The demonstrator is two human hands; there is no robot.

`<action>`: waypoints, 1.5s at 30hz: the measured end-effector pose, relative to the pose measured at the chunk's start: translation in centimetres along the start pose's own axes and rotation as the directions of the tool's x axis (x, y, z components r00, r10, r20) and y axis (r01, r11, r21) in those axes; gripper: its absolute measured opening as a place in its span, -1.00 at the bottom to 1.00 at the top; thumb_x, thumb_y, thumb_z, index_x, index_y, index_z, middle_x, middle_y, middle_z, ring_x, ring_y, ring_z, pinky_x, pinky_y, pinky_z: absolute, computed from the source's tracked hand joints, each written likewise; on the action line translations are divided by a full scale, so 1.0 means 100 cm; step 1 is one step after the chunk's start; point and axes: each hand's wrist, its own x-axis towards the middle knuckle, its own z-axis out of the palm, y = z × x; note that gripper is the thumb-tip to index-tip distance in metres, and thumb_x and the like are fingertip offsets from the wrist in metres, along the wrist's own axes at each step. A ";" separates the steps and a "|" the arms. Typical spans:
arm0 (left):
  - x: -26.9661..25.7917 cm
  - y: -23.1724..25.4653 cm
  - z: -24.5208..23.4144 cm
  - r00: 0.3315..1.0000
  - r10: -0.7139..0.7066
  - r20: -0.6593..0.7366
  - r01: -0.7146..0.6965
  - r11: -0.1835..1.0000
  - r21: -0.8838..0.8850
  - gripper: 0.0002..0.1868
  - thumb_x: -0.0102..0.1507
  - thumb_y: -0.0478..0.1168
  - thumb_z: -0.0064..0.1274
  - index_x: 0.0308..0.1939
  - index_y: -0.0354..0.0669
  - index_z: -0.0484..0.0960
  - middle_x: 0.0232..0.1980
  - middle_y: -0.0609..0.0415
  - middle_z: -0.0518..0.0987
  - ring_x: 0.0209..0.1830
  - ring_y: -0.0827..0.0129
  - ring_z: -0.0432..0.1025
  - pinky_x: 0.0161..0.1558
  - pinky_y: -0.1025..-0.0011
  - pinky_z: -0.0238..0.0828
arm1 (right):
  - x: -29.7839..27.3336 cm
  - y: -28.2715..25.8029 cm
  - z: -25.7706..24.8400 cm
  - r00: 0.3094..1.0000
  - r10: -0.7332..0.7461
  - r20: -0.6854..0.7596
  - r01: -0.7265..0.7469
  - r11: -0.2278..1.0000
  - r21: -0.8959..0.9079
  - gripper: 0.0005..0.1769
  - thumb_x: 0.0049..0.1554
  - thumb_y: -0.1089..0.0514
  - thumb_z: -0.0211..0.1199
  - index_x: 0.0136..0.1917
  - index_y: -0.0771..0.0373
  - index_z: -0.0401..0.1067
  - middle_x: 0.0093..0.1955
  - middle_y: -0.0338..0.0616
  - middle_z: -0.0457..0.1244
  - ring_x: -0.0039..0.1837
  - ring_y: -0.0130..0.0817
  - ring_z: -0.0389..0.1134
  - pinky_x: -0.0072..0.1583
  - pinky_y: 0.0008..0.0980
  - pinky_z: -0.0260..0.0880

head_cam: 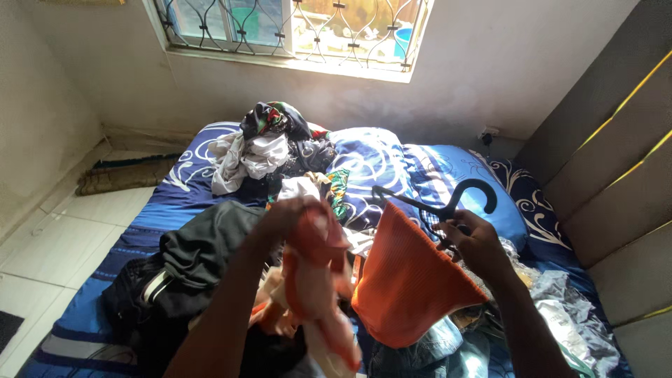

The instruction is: The person handles a pair of orange shorts and a striped shirt from a pile of laundry on a bed and places the shirt onto a plastic hanger.

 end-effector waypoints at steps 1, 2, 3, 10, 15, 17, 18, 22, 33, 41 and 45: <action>0.021 0.011 -0.029 0.999 -0.044 -0.006 0.043 0.994 -0.099 -0.60 0.20 -0.15 0.14 0.10 -0.17 0.63 -0.04 -0.07 0.64 -0.06 0.11 0.56 0.01 0.22 0.52 | 0.002 -0.004 0.005 0.999 0.033 -0.019 -0.034 0.999 -0.009 -0.64 0.21 0.08 0.18 0.20 0.32 0.44 0.12 0.14 0.43 -0.04 -0.19 0.55 -0.11 -0.25 0.47; 0.041 0.026 -0.059 0.995 -0.094 -0.013 0.089 0.971 -0.222 -0.61 0.23 -0.13 0.13 0.10 -0.18 0.63 -0.03 -0.06 0.64 -0.06 0.14 0.57 0.02 0.24 0.52 | 0.003 -0.007 0.010 0.997 0.069 -0.039 -0.069 0.997 -0.017 -0.63 0.21 0.07 0.18 0.22 0.30 0.43 0.13 0.16 0.42 -0.04 -0.20 0.53 -0.14 -0.22 0.42; 0.059 0.043 -0.085 0.979 -0.204 0.033 0.192 0.840 -0.508 -0.62 0.26 -0.11 0.12 0.10 -0.20 0.64 -0.02 -0.05 0.65 -0.05 0.18 0.57 0.03 0.25 0.52 | 0.003 -0.010 0.016 0.996 0.084 -0.035 -0.085 0.996 -0.038 -0.62 0.21 0.06 0.19 0.24 0.29 0.42 0.15 0.12 0.40 -0.04 -0.22 0.52 -0.12 -0.25 0.45; 0.142 0.131 -0.144 0.958 0.182 -0.222 -0.285 0.687 -0.668 -0.66 0.45 -0.05 -0.04 0.18 -0.14 0.64 0.14 0.03 0.66 0.14 0.31 0.56 0.24 0.35 0.50 | 0.033 -0.025 0.055 0.998 0.038 0.058 -0.036 0.999 -0.041 -0.40 0.07 0.07 0.40 0.30 0.24 0.26 0.13 0.05 0.35 -0.08 -0.24 0.43 -0.12 -0.26 0.46; 0.173 0.184 -0.116 0.985 0.109 0.131 0.057 0.514 -0.856 -0.67 0.42 -0.05 0.00 0.13 -0.12 0.68 0.06 0.04 0.71 0.05 0.37 0.58 0.19 0.38 0.49 | 0.066 0.000 0.085 0.961 -0.235 0.148 0.245 0.968 -0.049 -0.51 0.10 0.11 0.33 0.26 0.27 0.33 0.06 0.05 0.38 -0.07 -0.26 0.45 -0.10 -0.31 0.48; 0.169 0.196 -0.123 0.979 0.060 0.194 0.144 0.469 -0.871 -0.66 0.40 -0.03 0.02 0.10 -0.15 0.68 0.01 0.02 0.71 0.02 0.37 0.57 0.15 0.38 0.47 | 0.074 0.008 0.092 0.960 -0.241 0.144 0.246 0.969 -0.019 -0.58 0.14 0.11 0.26 0.24 0.27 0.37 0.03 0.04 0.39 -0.09 -0.26 0.45 -0.10 -0.32 0.48; 0.167 0.199 -0.128 0.968 0.052 0.244 0.206 0.382 -0.901 -0.65 0.40 -0.02 0.02 0.07 -0.18 0.70 -0.02 0.00 0.70 -0.02 0.37 0.56 0.11 0.36 0.49 | 0.073 0.012 0.089 0.965 -0.224 0.136 0.226 0.974 -0.002 -0.61 0.15 0.11 0.23 0.23 0.27 0.38 0.01 0.04 0.39 -0.10 -0.26 0.46 -0.11 -0.32 0.49; 0.151 0.178 -0.136 0.949 0.029 0.314 0.246 0.554 -0.795 -0.56 0.40 0.09 0.05 -0.07 -0.26 0.72 -0.16 -0.07 0.68 -0.14 0.35 0.52 0.00 0.31 0.48 | 0.062 0.022 0.066 0.987 -0.136 0.087 0.133 0.990 0.041 -0.68 0.22 0.12 0.11 0.18 0.28 0.45 -0.05 0.02 0.41 -0.13 -0.27 0.47 -0.12 -0.33 0.50; 0.081 0.068 -0.113 0.880 -0.471 0.052 0.466 0.880 0.086 -0.70 0.11 -0.03 0.23 -0.20 -0.11 0.63 -0.14 -0.11 0.65 -0.14 0.03 0.58 -0.10 0.13 0.51 | 0.033 -0.018 0.023 0.974 -0.170 -0.152 0.163 0.985 -0.058 -0.63 0.10 0.26 0.12 0.17 0.36 0.48 -0.06 0.07 0.44 -0.06 -0.20 0.48 0.00 -0.28 0.48; 0.086 0.071 -0.137 0.579 -0.813 0.055 0.791 0.577 0.203 -0.56 0.18 0.13 0.16 -0.09 -0.13 0.67 -0.03 -0.17 0.65 0.03 -0.02 0.56 0.03 0.11 0.50 | 0.029 -0.020 0.027 0.986 -0.015 -0.164 0.006 0.999 -0.054 -0.61 0.15 0.22 0.03 0.21 0.37 0.41 -0.09 0.06 0.42 -0.13 -0.25 0.47 -0.07 -0.31 0.49; 0.067 0.069 -0.110 0.471 -0.859 0.198 0.882 0.453 -0.132 -0.53 0.31 0.12 -0.07 -0.12 -0.21 0.68 -0.09 -0.22 0.68 -0.04 0.01 0.62 0.00 0.14 0.59 | 0.027 -0.010 0.033 0.978 -0.131 -0.162 0.126 0.991 -0.041 -0.57 0.06 0.30 0.03 0.18 0.42 0.46 -0.13 0.10 0.42 -0.14 -0.24 0.44 -0.06 -0.31 0.45</action>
